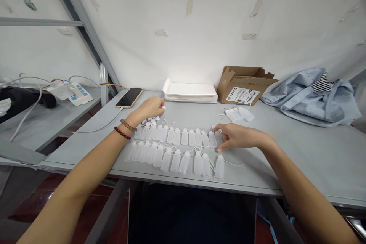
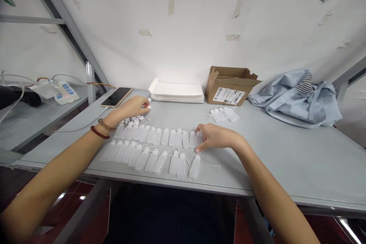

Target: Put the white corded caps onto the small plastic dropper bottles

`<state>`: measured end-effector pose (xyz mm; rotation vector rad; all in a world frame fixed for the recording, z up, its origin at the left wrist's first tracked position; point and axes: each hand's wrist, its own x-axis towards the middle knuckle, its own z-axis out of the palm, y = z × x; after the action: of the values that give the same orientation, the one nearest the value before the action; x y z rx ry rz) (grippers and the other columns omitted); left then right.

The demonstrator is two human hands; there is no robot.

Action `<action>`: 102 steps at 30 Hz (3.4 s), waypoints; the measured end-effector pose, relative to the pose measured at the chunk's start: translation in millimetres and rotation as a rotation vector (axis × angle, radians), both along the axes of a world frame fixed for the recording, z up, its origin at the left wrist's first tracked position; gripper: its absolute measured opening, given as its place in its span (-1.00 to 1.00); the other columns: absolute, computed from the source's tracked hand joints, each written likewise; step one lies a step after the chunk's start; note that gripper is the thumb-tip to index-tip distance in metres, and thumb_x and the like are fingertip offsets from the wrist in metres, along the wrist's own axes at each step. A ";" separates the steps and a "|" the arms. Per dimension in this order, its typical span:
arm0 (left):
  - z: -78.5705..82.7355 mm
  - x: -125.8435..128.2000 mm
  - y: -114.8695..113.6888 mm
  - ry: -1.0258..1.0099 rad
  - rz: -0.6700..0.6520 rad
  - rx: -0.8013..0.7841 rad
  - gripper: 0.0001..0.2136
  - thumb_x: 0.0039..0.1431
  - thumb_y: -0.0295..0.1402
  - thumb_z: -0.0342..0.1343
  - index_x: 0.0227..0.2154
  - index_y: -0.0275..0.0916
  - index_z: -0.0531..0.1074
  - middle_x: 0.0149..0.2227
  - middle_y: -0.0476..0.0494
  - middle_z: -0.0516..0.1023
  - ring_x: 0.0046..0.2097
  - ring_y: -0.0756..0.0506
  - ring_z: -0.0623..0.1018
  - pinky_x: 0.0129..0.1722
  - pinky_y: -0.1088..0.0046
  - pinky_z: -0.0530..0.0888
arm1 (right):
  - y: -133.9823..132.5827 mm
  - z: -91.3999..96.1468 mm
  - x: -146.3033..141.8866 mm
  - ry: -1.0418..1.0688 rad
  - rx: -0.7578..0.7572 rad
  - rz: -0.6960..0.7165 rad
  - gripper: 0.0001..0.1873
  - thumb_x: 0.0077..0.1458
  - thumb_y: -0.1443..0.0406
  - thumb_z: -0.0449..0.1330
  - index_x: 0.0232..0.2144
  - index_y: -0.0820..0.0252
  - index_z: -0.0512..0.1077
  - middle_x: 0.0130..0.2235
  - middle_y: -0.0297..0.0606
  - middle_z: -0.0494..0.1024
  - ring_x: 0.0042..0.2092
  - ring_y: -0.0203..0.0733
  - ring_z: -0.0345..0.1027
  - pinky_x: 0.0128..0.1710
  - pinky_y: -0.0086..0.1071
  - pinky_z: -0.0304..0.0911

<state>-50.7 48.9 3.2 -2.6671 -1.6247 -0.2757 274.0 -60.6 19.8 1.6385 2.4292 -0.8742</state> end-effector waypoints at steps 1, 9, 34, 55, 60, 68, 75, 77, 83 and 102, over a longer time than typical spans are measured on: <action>0.2 0.3 -0.6 -0.006 -0.001 0.002 -0.81 -0.04 -0.38 -0.01 -0.43 -0.30 0.49 -0.35 -0.26 0.58 -0.28 -0.20 0.53 -0.34 0.39 0.36 | 0.0 -0.1 -0.4 -0.007 0.001 -0.005 -0.26 -0.18 -0.02 0.32 0.00 0.26 0.35 -0.42 -0.25 0.46 -0.40 -0.13 0.35 -0.48 -0.34 0.18; 4.9 5.8 -5.8 -0.124 -0.004 -0.009 -0.83 -0.02 -0.37 0.00 -0.43 -0.30 0.46 -0.35 -0.21 0.58 -0.26 -0.17 0.54 -0.31 0.39 0.39 | -1.4 11.4 9.3 0.045 0.026 -0.039 -0.31 -0.10 -0.01 0.27 0.00 0.27 0.32 -0.43 -0.27 0.52 -0.44 -0.16 0.35 -0.49 -0.33 0.20; 26.5 55.8 -72.9 -0.875 -0.347 -0.713 -0.84 0.07 -0.31 0.22 -0.38 -0.31 0.46 -0.50 0.00 0.47 -0.48 0.08 0.48 -0.49 0.59 0.34 | -17.7 -12.2 -49.0 0.552 0.591 0.167 -0.57 0.21 0.34 0.05 0.13 0.11 0.21 -0.27 -0.29 0.50 -0.45 -0.34 0.35 -0.44 -0.41 0.30; 28.2 58.1 -79.0 -0.764 -0.331 -0.684 -0.69 0.15 -0.10 0.12 -0.43 -0.28 0.49 -0.63 0.01 0.42 -0.54 0.05 0.46 -0.50 0.55 0.38 | -15.3 -23.8 -50.5 0.413 0.926 0.231 -0.75 0.23 0.34 0.06 -0.04 0.19 0.25 -0.30 -0.17 0.55 -0.38 -0.20 0.43 -0.44 -0.39 0.28; 24.7 58.2 -79.3 -0.754 -0.418 -0.667 -0.73 0.15 -0.15 0.14 -0.34 -0.30 0.49 -0.50 -0.06 0.51 -0.47 0.02 0.51 -0.47 0.54 0.44 | -18.1 -19.6 -52.3 0.510 0.666 0.128 -0.73 0.22 0.31 0.07 -0.03 0.18 0.18 -0.44 -0.34 0.48 -0.52 -0.30 0.29 -0.51 -0.43 0.18; 25.1 58.1 -81.2 -0.698 -0.608 -0.383 -0.84 0.12 -0.34 0.18 -0.23 -0.25 0.49 -0.26 -0.10 0.57 -0.25 0.00 0.53 -0.27 0.50 0.47 | -18.4 -7.5 -51.4 0.964 -0.015 -0.049 -0.64 0.18 0.16 0.13 -0.06 0.12 0.13 -0.38 -0.35 0.50 -0.57 -0.40 0.17 -0.55 -0.43 0.18; 29.7 58.9 -80.8 -0.674 -0.339 -0.484 -0.63 0.18 -0.05 0.06 -0.50 -0.28 0.40 -0.58 0.01 0.36 -0.57 0.09 0.30 -0.61 0.59 0.23 | -18.4 -11.3 -53.3 0.900 0.154 -0.065 -0.66 0.18 0.17 0.13 -0.08 0.11 0.11 -0.51 -0.50 0.34 -0.57 -0.39 0.18 -0.55 -0.44 0.11; 29.7 59.2 -81.7 -0.649 -0.354 -0.608 -0.55 0.24 -0.04 -0.03 -0.61 -0.28 0.32 -0.66 0.04 0.27 -0.64 0.11 0.23 -0.66 0.59 0.18 | -19.2 -12.7 -54.6 0.865 0.192 -0.047 -0.67 0.19 0.17 0.11 -0.08 0.11 0.10 -0.51 -0.50 0.34 -0.57 -0.39 0.17 -0.56 -0.45 0.08; 29.1 60.4 -84.9 -0.602 -0.479 -0.505 -0.67 0.25 -0.15 0.01 -0.45 -0.30 0.46 -0.58 0.00 0.39 -0.55 0.08 0.35 -0.58 0.59 0.25 | -18.7 -11.1 -54.5 0.926 0.089 -0.072 -0.65 0.17 0.14 0.13 -0.11 0.10 0.09 -0.44 -0.45 0.43 -0.60 -0.41 0.18 -0.57 -0.44 0.11; 32.5 54.6 -79.0 -0.603 -0.430 -0.663 -0.55 0.25 -0.06 -0.03 -0.60 -0.30 0.34 -0.56 -0.04 0.44 -0.59 0.09 0.39 -0.59 0.60 0.33 | -17.3 -19.5 -57.3 0.551 0.531 0.106 -0.83 0.22 0.32 0.01 -0.16 0.13 0.07 -0.55 -0.54 0.16 -0.60 -0.37 -0.02 -0.55 -0.46 -0.06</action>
<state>3.9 -30.2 35.7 -3.7295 -1.3876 -0.7151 216.6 -77.9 0.3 1.5270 3.3301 -0.7884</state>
